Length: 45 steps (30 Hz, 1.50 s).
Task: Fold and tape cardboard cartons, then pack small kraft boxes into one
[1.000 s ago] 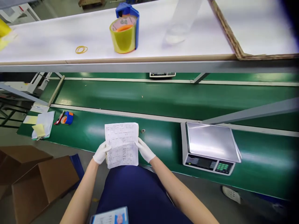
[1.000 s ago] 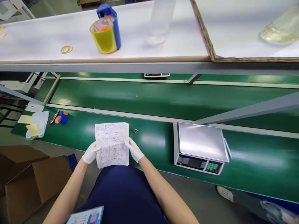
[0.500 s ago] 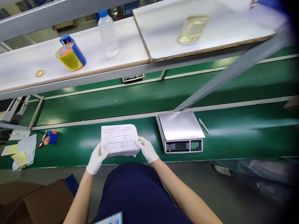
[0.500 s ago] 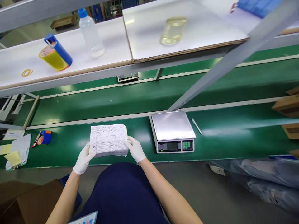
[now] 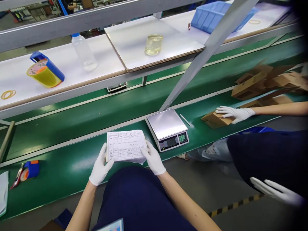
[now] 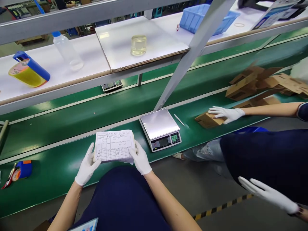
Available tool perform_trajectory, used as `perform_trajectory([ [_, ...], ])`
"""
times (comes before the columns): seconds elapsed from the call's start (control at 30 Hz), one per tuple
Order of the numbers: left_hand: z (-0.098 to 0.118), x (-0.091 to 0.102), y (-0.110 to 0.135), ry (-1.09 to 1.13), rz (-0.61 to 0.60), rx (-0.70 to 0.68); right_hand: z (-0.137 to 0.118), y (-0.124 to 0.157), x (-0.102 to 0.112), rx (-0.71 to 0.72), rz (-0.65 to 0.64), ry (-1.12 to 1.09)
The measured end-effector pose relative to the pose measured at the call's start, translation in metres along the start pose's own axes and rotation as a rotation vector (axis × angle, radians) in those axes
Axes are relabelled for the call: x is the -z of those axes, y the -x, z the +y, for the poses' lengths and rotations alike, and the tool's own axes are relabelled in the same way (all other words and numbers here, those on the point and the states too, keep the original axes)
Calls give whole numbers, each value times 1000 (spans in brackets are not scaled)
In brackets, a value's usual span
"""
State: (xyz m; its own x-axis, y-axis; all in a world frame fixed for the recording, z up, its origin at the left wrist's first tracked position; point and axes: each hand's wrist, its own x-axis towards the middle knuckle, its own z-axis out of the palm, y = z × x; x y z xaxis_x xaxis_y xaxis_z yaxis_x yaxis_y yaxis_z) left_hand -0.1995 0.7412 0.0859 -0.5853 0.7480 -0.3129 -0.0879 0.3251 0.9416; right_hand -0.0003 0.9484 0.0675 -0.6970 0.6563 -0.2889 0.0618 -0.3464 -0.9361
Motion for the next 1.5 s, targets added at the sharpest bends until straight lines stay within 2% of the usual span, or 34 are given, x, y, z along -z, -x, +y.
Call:
perform_trajectory([
  [0.23, 4, 4, 0, -375, -68, -89, 3, -7, -16, -36, 41, 4],
  [0.3, 2, 6, 0, -468, -51, -143, 6, -11, -21, -62, 45, 20],
  [0.4, 0, 16, 2, -580, 20, -225, 12, -15, -22, -62, 58, 67],
  [0.47, 0, 26, 5, -663, 123, -315, 17, -14, -21, -74, 118, 74],
  [0.53, 1, 33, 10, -750, 257, -442, 19, -9, -22, -173, 138, -17],
  [0.6, 3, 33, 15, -812, 334, -582, 19, 0, -24, -345, 10, -226],
  [0.63, 3, 31, 16, -830, 329, -648, 18, 4, -25, -408, -77, -320],
  [0.7, 2, 22, 18, -860, 259, -776, 13, 9, -29, -443, -190, -408],
  [0.83, -9, 8, 17, -929, 158, -930, 4, 7, -32, -341, -145, -283],
  [0.9, -21, 9, 17, -931, 150, -900, 3, 2, -33, -263, -89, -137],
  [0.97, -38, 15, 20, -915, 137, -804, 5, -4, -34, -189, -58, -13],
  [1.17, -84, 35, 39, -746, 182, -256, 13, -15, -50, -27, -110, 214],
  [1.27, -96, 46, 47, -573, 273, -137, 12, -16, -73, 28, -78, 306],
  [1.37, -104, 76, 53, -486, 343, 3, 6, -17, -102, 71, 19, 378],
  [1.5, -132, 148, 55, -344, 299, 177, -11, -18, -144, 148, 150, 358],
])
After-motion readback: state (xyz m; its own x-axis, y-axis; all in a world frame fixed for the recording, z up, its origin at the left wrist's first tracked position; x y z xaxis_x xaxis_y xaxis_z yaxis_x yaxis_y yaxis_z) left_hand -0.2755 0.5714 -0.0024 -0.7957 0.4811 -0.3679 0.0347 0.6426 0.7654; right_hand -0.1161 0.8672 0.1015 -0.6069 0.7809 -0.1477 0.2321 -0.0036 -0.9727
